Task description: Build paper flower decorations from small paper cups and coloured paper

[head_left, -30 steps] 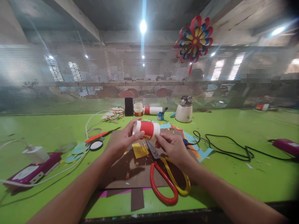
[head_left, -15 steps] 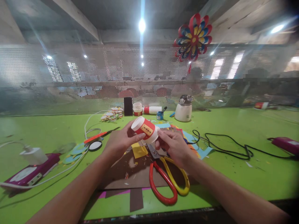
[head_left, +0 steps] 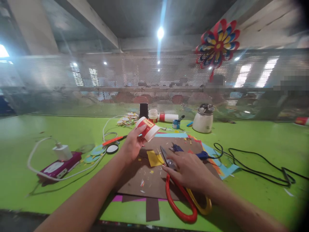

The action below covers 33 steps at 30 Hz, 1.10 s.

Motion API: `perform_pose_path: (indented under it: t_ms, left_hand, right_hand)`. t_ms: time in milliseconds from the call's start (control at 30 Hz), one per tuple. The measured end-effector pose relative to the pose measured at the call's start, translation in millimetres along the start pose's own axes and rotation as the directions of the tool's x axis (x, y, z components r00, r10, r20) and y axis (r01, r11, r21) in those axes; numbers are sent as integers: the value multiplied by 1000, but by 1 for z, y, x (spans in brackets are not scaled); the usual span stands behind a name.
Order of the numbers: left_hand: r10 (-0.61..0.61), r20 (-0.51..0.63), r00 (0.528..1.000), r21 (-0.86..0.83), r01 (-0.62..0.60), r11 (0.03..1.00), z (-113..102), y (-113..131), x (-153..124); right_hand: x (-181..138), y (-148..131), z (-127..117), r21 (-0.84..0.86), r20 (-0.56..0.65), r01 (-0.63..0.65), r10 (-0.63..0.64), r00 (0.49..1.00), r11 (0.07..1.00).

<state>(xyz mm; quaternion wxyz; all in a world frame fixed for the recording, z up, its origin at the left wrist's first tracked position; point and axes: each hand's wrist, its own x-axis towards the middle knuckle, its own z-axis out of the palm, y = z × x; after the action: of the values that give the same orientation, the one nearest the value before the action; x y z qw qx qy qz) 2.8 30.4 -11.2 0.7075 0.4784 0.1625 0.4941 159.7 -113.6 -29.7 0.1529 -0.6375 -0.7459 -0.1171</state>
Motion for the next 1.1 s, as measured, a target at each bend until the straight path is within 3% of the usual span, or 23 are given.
perform_pose_path:
  t_ms: [133,300,633,833,900,967,1100]
  left_hand:
    - [24,-98,995,-5,-24,1000,-5,-1,5]
    - [61,-139,988,13,-59,998,-2,-2,6]
    - [21,-184,983,-39,-28,999,-2,-3,7]
    - [-56,-186,981,-99,38,994,-13,-5,14]
    - [-63,-208,976,-115,40,993,-15,-5,15]
    - [-70,-211,975,-123,44,991,-15,-6,15]
    - [-33,-170,985,-152,7,988,-13,-4,11]
  right_hand:
    - [-5,2,-11,-167,174,-1,30,984,986]
    - [-11,-2,-25,-77,303,34,-9,953,996]
    - [-17,-6,-23,-40,305,-20,31,952,999]
    - [-6,2,-26,128,263,-244,205,943,961]
    - [1,10,-29,290,299,-350,263,917,891]
    - [7,19,-33,516,331,-422,280,901,746]
    - [10,28,-34,860,403,-447,211,891,245]
